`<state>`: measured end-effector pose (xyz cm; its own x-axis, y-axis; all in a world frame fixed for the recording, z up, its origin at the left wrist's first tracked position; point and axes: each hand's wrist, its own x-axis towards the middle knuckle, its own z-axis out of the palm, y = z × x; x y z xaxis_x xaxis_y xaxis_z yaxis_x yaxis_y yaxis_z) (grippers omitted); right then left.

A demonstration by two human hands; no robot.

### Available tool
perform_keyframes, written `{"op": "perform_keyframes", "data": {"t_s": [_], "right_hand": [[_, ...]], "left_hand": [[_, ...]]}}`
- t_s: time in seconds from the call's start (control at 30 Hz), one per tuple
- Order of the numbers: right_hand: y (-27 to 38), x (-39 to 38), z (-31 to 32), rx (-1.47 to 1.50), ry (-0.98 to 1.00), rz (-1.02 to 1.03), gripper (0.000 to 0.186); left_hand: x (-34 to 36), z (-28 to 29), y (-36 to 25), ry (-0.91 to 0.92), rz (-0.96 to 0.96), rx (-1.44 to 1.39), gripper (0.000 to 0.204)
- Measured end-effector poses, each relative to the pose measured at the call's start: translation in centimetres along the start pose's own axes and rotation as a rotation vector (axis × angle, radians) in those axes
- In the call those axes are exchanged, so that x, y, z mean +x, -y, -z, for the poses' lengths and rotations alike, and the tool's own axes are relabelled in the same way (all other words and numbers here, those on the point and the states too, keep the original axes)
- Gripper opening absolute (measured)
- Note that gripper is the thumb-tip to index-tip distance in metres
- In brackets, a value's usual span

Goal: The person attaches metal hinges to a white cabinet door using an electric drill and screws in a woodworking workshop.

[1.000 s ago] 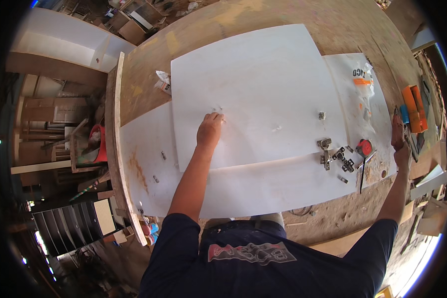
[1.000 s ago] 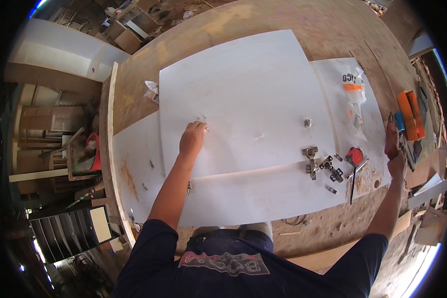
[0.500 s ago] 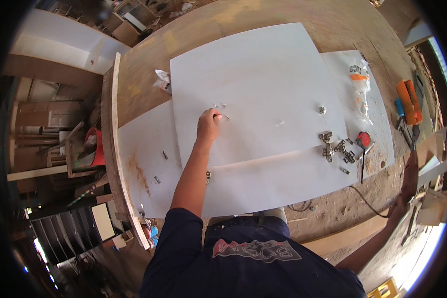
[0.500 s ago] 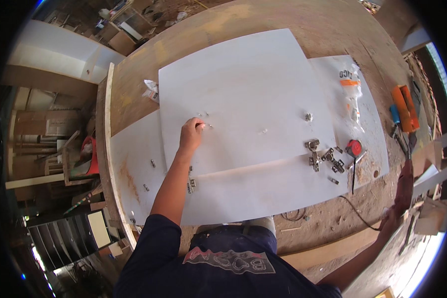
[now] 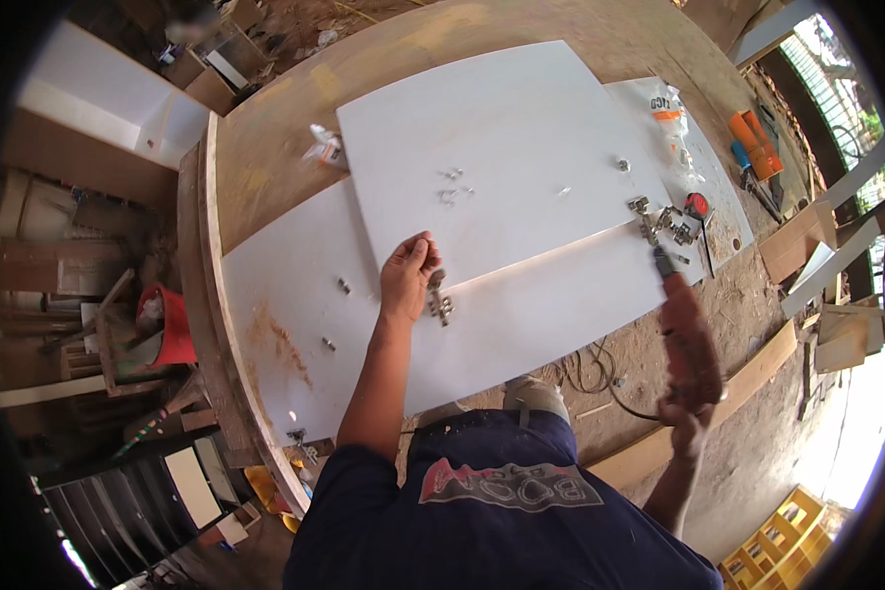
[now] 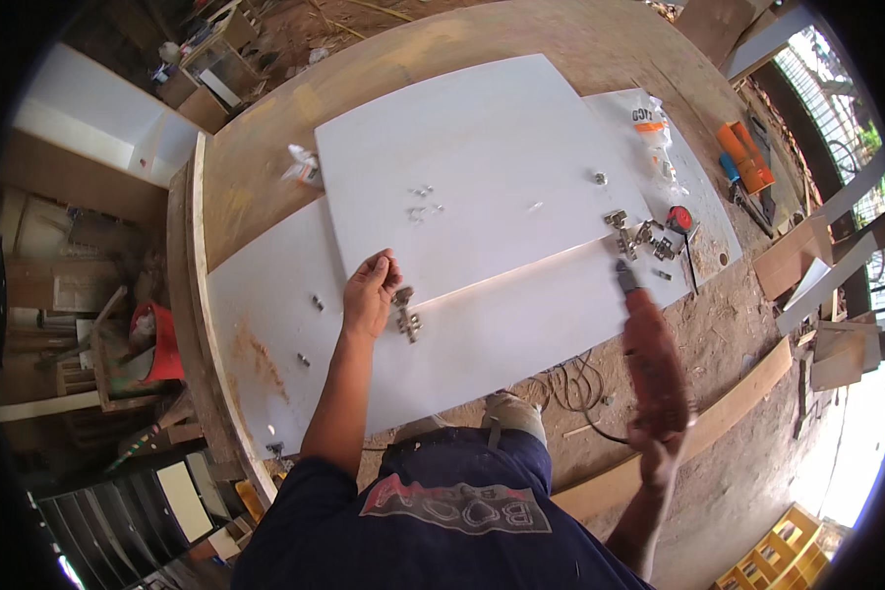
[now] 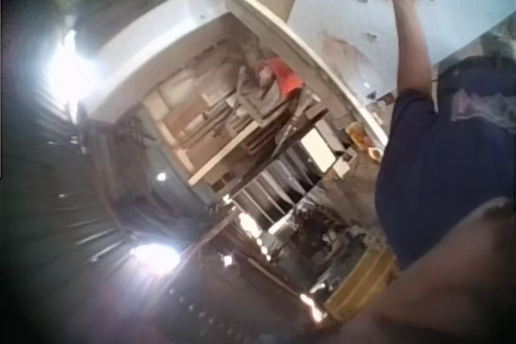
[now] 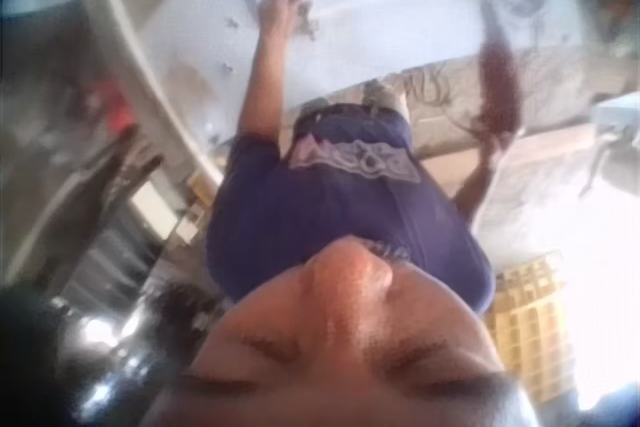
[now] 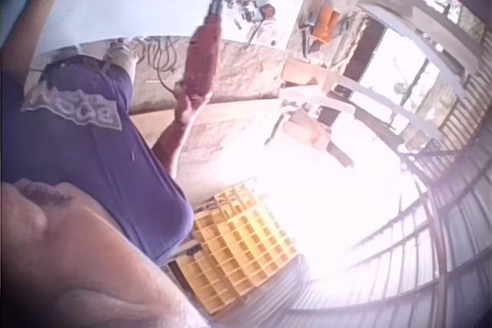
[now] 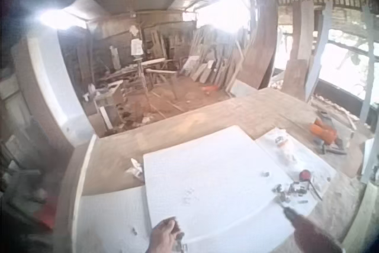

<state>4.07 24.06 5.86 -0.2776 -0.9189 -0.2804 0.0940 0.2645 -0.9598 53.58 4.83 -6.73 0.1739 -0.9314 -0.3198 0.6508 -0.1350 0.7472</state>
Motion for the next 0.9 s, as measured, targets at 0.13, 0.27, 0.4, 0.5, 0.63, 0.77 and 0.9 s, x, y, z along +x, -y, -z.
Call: {"op": "perform_keyframes", "data": {"t_s": [0.13, 0.27, 0.4, 0.5, 0.63, 0.77, 0.9], "right_hand": [[3.0, -8.0, -12.5, 0.130, 0.385, -0.013, 0.077], [3.4, -12.8, -18.0, -0.175, 0.681, -0.099, 0.074], [3.3, -16.0, -22.9, -0.247, 0.746, -0.030, 0.069], [3.4, -16.8, -25.8, -0.486, 0.951, 0.368, 0.065], [2.6, -18.4, -28.2, -0.346, 0.957, 0.240, 0.064], [2.7, -17.3, -28.1, -0.469, 1.025, 0.217, 0.073], [2.7, -15.0, -27.2, -0.517, 1.076, 0.314, 0.065]], "left_hand": [[-9.5, 1.9, -4.2, 0.155, 0.077, -0.254, 0.016], [-17.7, 5.0, -8.4, 0.182, 0.048, -0.394, 0.018], [-23.0, 8.8, -11.6, 0.192, -0.029, -0.522, 0.019], [-25.0, 11.8, -12.5, 0.214, -0.114, -0.559, 0.020], [-26.9, 13.3, -13.1, 0.074, -0.145, -0.509, 0.021], [-27.3, 14.0, -11.8, 0.055, -0.121, -0.624, 0.021], [-27.1, 12.2, -11.6, -0.059, -0.125, -0.484, 0.022]]}}
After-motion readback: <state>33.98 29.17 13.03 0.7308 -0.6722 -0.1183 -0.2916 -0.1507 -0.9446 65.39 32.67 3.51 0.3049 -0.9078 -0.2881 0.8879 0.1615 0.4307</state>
